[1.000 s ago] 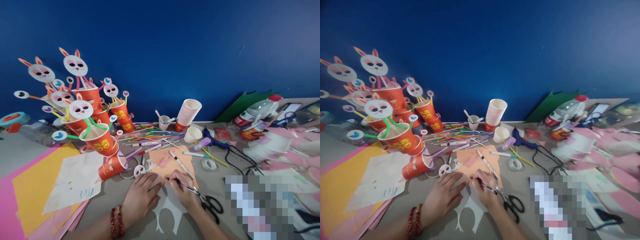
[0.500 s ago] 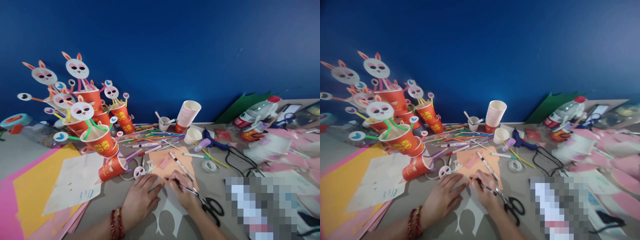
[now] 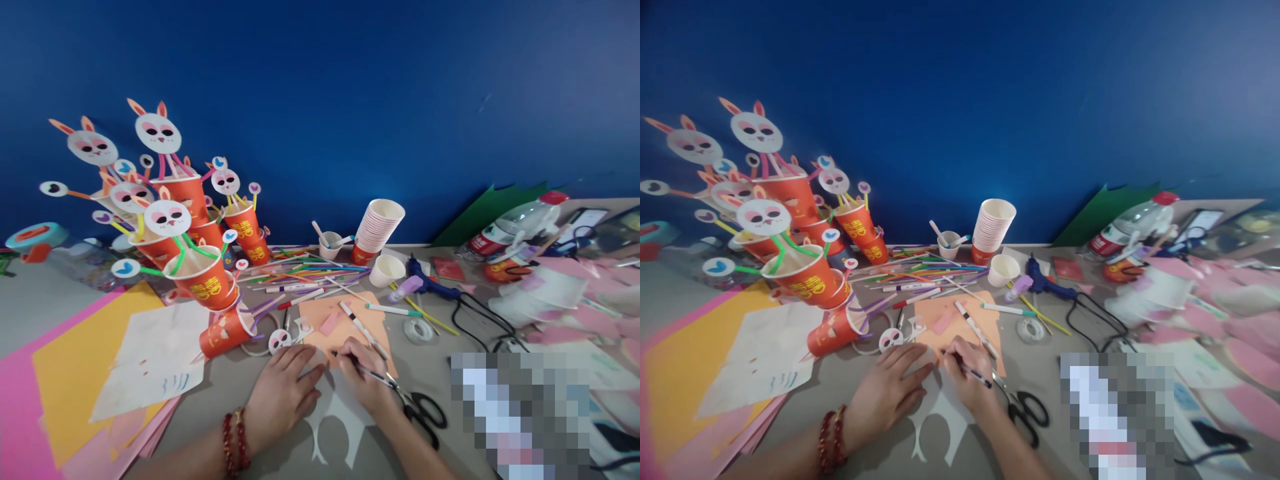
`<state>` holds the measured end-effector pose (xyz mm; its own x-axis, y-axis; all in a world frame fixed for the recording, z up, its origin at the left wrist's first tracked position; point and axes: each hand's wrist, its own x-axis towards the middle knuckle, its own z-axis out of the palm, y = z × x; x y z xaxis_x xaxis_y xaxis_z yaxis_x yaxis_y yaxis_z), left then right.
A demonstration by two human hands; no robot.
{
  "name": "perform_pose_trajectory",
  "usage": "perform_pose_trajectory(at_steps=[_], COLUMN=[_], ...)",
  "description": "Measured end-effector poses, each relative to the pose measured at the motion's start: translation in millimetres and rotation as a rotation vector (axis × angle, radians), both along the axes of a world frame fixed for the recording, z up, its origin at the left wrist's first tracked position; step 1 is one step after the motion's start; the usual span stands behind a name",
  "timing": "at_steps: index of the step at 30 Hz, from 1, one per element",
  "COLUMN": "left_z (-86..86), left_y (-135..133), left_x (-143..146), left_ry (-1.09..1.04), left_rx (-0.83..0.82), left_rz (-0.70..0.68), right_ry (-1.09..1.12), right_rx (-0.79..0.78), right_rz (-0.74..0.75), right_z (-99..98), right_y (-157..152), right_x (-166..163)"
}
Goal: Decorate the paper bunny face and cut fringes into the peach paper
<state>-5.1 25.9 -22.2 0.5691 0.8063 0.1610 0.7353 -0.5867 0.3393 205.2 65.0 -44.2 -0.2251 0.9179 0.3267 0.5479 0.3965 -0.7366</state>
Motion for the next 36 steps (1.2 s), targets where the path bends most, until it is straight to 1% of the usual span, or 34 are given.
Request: perform_pose_trajectory(at_steps=[10, 16, 23, 36], left_z=[1.4, -2.2, 1.7, 2.3], left_y=[0.8, -0.5, -0.2, -0.1], left_x=[-0.1, -0.3, 0.5, 0.1], left_ry=[0.007, -0.008, -0.002, -0.011], left_rx=[0.027, 0.055, 0.029, 0.013], left_rz=[-0.009, -0.001, 0.004, -0.002], right_ry=[0.007, 0.012, -0.007, -0.013], right_rx=[0.019, 0.011, 0.013, 0.013], right_rz=[-0.002, 0.004, 0.001, 0.006], right_z=[3.8, 3.9, 5.4, 8.3], right_y=[-0.2, -0.2, -0.7, -0.1], right_x=[-0.7, -1.3, -1.9, -2.9])
